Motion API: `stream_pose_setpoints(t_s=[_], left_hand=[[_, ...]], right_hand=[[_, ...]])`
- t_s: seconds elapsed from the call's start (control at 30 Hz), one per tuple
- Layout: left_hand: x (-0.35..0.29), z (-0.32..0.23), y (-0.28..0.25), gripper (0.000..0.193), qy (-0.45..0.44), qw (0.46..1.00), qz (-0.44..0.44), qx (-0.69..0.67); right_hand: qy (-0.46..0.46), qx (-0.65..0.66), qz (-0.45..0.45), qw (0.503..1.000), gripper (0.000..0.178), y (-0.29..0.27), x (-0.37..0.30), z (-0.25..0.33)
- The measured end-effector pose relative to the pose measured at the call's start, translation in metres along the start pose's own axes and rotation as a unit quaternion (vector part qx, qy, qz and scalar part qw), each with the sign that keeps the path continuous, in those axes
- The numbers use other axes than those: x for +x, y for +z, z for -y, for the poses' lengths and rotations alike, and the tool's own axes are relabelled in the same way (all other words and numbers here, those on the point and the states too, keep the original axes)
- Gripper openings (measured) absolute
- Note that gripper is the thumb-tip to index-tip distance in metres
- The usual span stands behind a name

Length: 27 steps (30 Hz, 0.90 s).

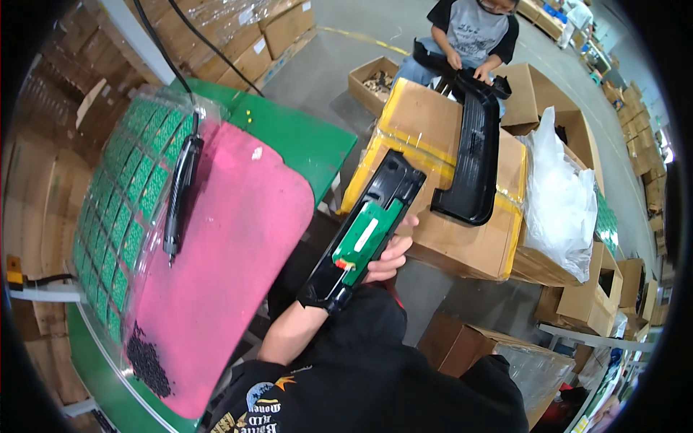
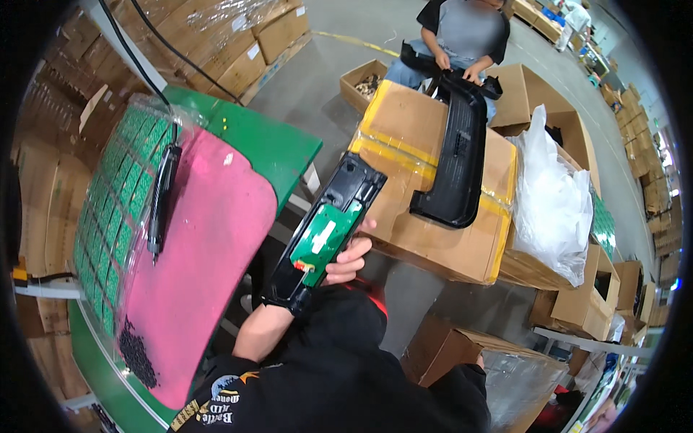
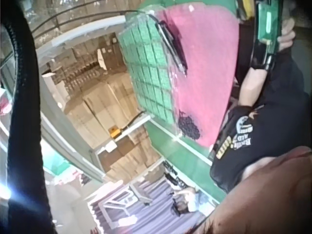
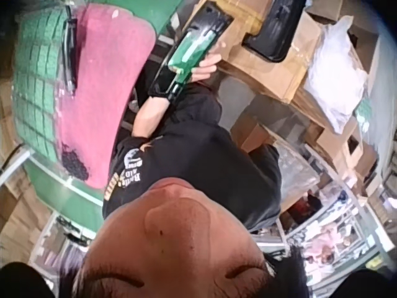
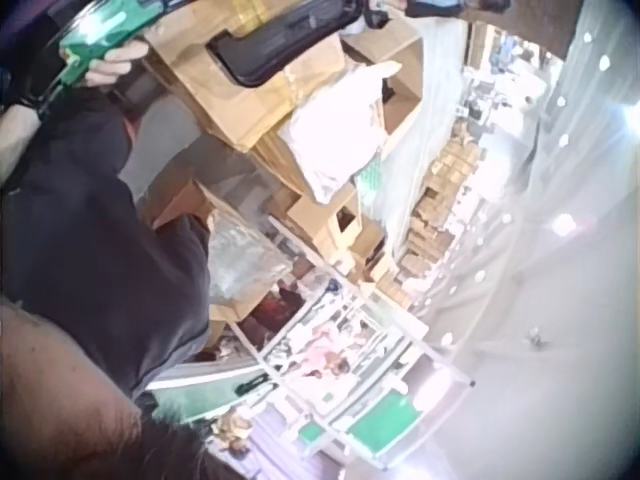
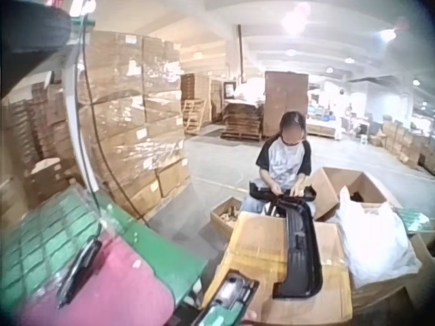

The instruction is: Assembling a circuit board into a plastic casing using an electric screwdriver.

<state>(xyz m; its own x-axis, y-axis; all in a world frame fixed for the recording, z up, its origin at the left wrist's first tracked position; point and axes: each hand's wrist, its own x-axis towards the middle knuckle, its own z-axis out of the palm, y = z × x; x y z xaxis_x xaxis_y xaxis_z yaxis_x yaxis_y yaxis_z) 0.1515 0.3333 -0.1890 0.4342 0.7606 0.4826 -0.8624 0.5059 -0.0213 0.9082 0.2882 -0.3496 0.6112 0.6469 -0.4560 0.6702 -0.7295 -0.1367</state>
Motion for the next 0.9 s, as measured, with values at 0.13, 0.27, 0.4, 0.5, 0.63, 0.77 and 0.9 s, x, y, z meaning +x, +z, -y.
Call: stream_pose_setpoints(t_s=[0.13,0.27,0.4,0.5,0.63,0.77,0.9], left_hand=[[0.009,0.004,0.005,0.061,0.004,1.000,0.008,0.000],[0.013,0.010,0.009,0.068,0.010,1.000,0.017,-0.009],[0.022,0.014,0.023,0.065,0.023,0.999,0.003,0.037],[0.029,0.015,0.035,0.062,0.054,0.994,0.000,0.093],[0.029,0.017,0.036,0.049,0.097,0.990,-0.002,0.098],[0.035,0.017,0.042,0.043,0.156,0.977,0.032,0.139],[0.035,0.011,0.046,0.040,0.128,0.978,0.043,0.161]], right_hand=[[-0.014,0.007,0.033,0.999,0.073,0.007,0.006,-0.028],[-0.009,0.042,0.059,0.997,0.073,0.036,-0.008,-0.062],[-0.002,0.083,0.081,0.993,0.074,0.071,-0.031,-0.089],[0.000,0.111,0.094,0.989,0.074,0.094,-0.048,-0.101],[-0.007,0.142,0.115,0.983,0.074,0.120,-0.063,-0.102],[-0.020,0.169,0.138,0.976,0.074,0.145,-0.072,-0.097],[-0.036,0.195,0.149,0.969,0.074,0.162,-0.069,-0.095]])
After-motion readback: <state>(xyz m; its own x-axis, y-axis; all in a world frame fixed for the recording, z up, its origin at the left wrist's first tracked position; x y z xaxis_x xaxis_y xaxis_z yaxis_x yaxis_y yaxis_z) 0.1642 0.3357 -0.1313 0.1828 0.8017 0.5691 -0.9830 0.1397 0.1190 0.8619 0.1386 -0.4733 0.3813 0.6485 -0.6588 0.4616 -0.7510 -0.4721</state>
